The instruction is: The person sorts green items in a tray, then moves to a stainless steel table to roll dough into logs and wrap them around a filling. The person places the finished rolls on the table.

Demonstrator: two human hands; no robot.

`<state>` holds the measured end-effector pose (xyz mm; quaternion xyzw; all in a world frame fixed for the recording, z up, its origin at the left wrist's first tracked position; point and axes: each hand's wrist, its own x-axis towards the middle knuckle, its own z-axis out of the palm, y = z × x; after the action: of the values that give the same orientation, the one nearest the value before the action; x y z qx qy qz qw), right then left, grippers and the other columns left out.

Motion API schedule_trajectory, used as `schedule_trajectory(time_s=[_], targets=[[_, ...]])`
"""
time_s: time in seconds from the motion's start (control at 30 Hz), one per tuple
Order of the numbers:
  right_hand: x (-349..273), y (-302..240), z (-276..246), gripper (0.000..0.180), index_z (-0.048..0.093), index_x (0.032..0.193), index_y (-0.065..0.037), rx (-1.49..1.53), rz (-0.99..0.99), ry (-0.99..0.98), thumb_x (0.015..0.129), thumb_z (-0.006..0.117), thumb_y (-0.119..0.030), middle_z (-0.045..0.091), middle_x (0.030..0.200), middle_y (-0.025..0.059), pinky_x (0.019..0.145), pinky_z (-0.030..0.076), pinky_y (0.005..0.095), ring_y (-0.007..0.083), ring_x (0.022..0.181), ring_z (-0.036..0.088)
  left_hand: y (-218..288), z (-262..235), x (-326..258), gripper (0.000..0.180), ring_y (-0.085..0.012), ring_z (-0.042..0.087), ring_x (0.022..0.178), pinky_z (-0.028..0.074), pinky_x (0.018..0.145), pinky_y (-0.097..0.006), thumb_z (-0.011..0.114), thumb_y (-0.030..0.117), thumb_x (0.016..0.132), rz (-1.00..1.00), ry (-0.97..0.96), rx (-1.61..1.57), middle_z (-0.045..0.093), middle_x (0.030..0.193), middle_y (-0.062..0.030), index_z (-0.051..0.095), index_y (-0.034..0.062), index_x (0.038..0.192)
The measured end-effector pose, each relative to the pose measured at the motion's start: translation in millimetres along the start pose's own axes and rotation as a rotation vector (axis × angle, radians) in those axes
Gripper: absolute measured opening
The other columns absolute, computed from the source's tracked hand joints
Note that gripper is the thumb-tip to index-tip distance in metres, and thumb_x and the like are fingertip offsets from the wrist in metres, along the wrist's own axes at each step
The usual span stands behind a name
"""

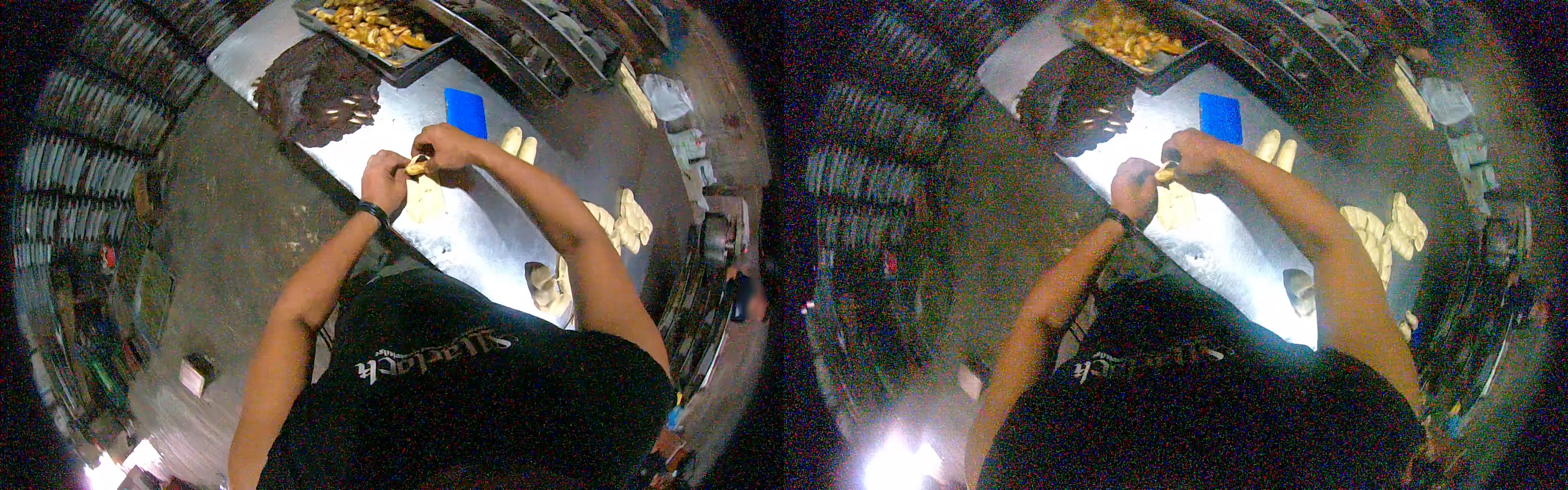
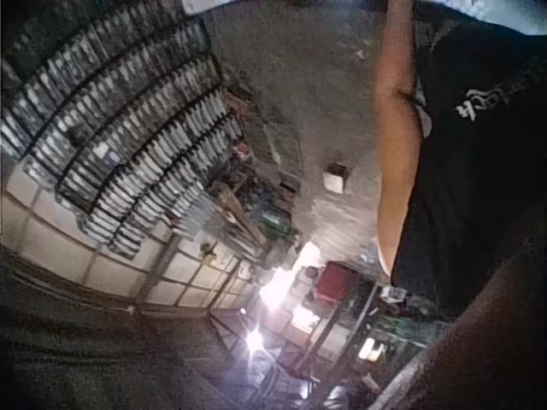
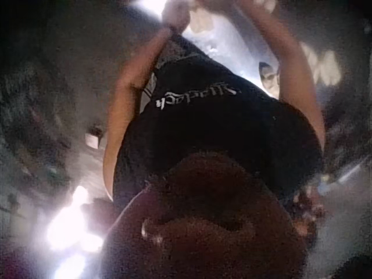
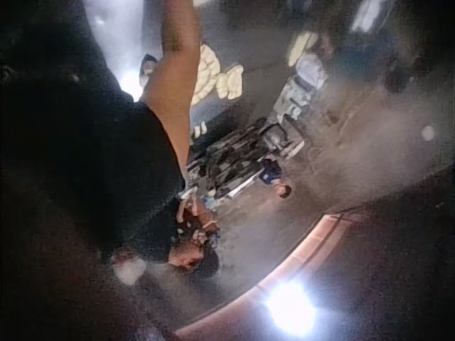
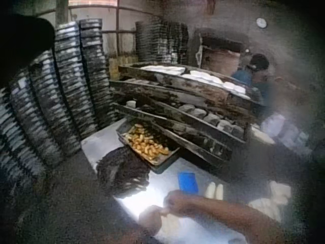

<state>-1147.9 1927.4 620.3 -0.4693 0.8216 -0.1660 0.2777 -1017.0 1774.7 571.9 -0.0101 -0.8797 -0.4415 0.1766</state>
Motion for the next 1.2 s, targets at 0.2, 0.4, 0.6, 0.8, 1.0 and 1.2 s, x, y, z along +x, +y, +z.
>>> schedule_trajectory(time_s=[0.2,0.4,0.6,0.8,1.0,1.2], targets=[[-74,-45,74,0.032,0.056,0.104,-0.004,-0.116,-0.082,0.641,0.072,0.06,-0.006,0.056,0.101,0.0152,0.081,0.047,0.042,0.0328,0.096,0.054,20,-1,-59,0.033,-0.0269,0.053,0.088,0.043,0.072,-0.039,0.06,0.012,0.076,0.243,-0.125,0.217,0.056,0.099,-0.0082,0.062,0.0141,0.11],[-95,-74,81,0.047,0.055,0.113,-0.003,-0.25,-0.048,0.519,0.066,0.057,-0.005,0.053,0.108,0.0154,0.089,0.043,0.0425,0.0331,0.104,0.05,24,-12,-71,0.036,-0.0254,0.049,0.095,0.041,0.072,-0.039,0.06,0.021,0.078,0.255,-0.169,0.424,0.054,0.099,-0.0068,0.06,0.0158,0.114],[-84,-68,83,0.044,0.055,0.112,-0.001,-0.136,-0.068,0.686,0.069,0.06,-0.009,0.053,0.11,0.0187,0.092,0.042,0.0434,0.0362,0.105,0.051,42,-22,-72,0.066,-0.0451,0.017,0.134,0.02,0.106,-0.056,0.051,0.034,0.083,0.191,-0.253,0.152,0.022,0.145,-0.0241,0.031,0.0001,0.136],[-103,-92,130,0.054,0.051,0.12,0.0,-0.197,0.023,0.606,0.068,0.059,-0.013,0.049,0.12,0.0194,0.099,0.037,0.0472,0.0386,0.114,0.046,37,-21,-101,0.078,-0.0337,0.02,0.137,0.019,0.109,-0.05,0.046,0.047,0.086,0.262,-0.52,0.364,0.024,0.146,-0.0201,0.022,-0.0047,0.139],[-101,-82,82,0.05,0.052,0.117,-0.002,-0.066,0.069,0.435,0.069,0.056,-0.015,0.052,0.119,0.0179,0.097,0.038,0.0453,0.0376,0.112,0.048,67,-44,-76,0.072,-0.0295,0.017,0.138,0.012,0.104,-0.062,0.046,0.051,0.084,0.086,-0.521,0.333,0.026,0.146,-0.0181,0.033,0.0031,0.137],[-101,-89,127,0.053,0.05,0.121,0.002,-0.177,0.032,0.686,0.071,0.058,-0.013,0.048,0.124,0.0195,0.099,0.037,0.0462,0.0389,0.119,0.044,51,-15,-104,0.08,-0.0301,0.018,0.138,0.017,0.109,-0.052,0.045,0.052,0.084,0.227,-0.531,0.298,0.02,0.148,-0.0188,0.026,-0.0026,0.139]])
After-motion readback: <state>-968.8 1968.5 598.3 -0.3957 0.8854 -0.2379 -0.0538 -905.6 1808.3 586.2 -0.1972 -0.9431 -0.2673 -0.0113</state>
